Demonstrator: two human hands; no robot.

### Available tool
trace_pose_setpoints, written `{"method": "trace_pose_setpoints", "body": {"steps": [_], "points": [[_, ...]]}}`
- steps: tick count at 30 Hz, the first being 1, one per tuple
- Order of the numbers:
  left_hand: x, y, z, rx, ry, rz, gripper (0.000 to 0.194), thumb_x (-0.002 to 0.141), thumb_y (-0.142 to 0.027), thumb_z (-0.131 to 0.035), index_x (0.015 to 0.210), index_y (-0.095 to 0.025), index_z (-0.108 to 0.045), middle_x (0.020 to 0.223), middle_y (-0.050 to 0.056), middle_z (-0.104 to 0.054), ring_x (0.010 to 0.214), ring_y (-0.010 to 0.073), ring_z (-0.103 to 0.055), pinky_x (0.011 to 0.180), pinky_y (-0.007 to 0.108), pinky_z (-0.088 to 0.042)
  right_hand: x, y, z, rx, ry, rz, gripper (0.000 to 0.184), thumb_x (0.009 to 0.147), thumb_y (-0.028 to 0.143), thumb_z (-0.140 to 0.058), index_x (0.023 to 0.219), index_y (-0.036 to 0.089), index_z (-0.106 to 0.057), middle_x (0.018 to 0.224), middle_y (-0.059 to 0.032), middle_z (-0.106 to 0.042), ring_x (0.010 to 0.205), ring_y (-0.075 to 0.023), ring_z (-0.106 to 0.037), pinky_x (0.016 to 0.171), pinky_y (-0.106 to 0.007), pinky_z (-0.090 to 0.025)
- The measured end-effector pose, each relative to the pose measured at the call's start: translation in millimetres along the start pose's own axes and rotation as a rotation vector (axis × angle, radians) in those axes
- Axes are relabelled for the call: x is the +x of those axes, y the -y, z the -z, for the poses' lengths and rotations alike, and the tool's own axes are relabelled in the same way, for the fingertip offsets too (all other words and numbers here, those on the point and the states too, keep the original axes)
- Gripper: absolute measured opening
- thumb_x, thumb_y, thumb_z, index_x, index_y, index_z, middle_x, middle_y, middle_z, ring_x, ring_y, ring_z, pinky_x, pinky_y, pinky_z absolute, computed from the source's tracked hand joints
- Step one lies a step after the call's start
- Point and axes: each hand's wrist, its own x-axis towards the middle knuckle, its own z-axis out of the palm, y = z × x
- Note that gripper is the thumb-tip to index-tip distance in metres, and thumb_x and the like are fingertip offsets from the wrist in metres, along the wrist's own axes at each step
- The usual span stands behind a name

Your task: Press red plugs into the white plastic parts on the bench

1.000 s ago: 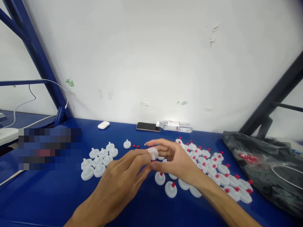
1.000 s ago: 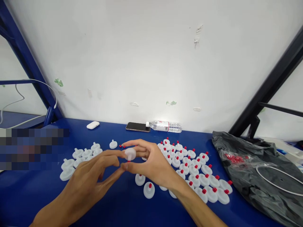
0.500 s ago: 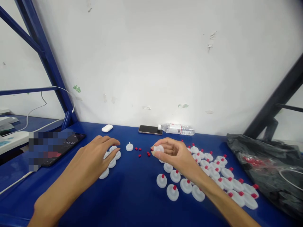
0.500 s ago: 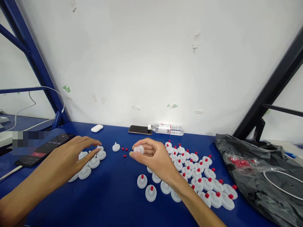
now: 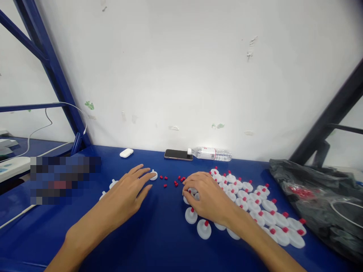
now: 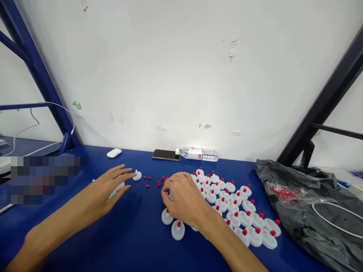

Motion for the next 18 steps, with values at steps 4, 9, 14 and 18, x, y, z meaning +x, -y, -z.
{"method": "trace_pose_setpoints", "body": {"steps": [4,9,14,18], "points": [[2.5,-11.1,-4.5,0.036,0.007,-0.024,0.043,0.106,-0.036,-0.039,0.143,-0.026,-0.058,0.149,0.011,-0.059,0.145,0.0343,-0.046,0.114,0.061,-0.046,3.1,-0.1,6.5,-0.041,-0.053,-0.024,0.033,0.108,0.033,-0.046,0.099,0.022,-0.076,0.099,-0.0053,-0.079,0.1,-0.025,-0.069,0.1,-0.044,-0.043],[29.5,-2.4,7.2,0.08,0.08,-0.064,0.05,0.103,-0.035,-0.049,0.149,-0.018,-0.052,0.146,0.018,-0.06,0.142,0.0394,-0.046,0.112,0.062,-0.042,21.1,-19.5,11.4,-0.246,-0.011,-0.076,0.033,0.107,0.02,-0.043,0.106,0.019,-0.076,0.093,-0.0072,-0.079,0.095,-0.0259,-0.069,0.097,-0.044,-0.043],[56.5,21.1,11.5,0.076,0.244,-0.097,0.051,0.094,-0.034,-0.067,0.143,-0.018,-0.058,0.12,0.016,-0.074,0.114,0.0347,-0.067,0.096,0.051,-0.055,46.9,-32.8,10.0,-0.287,0.093,-0.066,0.022,0.098,0.017,-0.058,0.103,0.019,-0.08,0.093,-0.0092,-0.081,0.101,-0.0296,-0.071,0.097,-0.042,-0.043],[62.6,26.6,-0.9,0.088,0.293,-0.115,0.029,0.092,-0.026,-0.072,0.12,-0.017,-0.069,0.113,0.009,-0.073,0.111,0.0278,-0.068,0.095,0.048,-0.056,62.5,-37.1,4.0,-0.288,0.168,-0.076,0.024,0.088,0.011,-0.063,0.101,0.02,-0.082,0.091,-0.0077,-0.082,0.097,-0.0294,-0.075,0.092,-0.038,-0.047]]}}
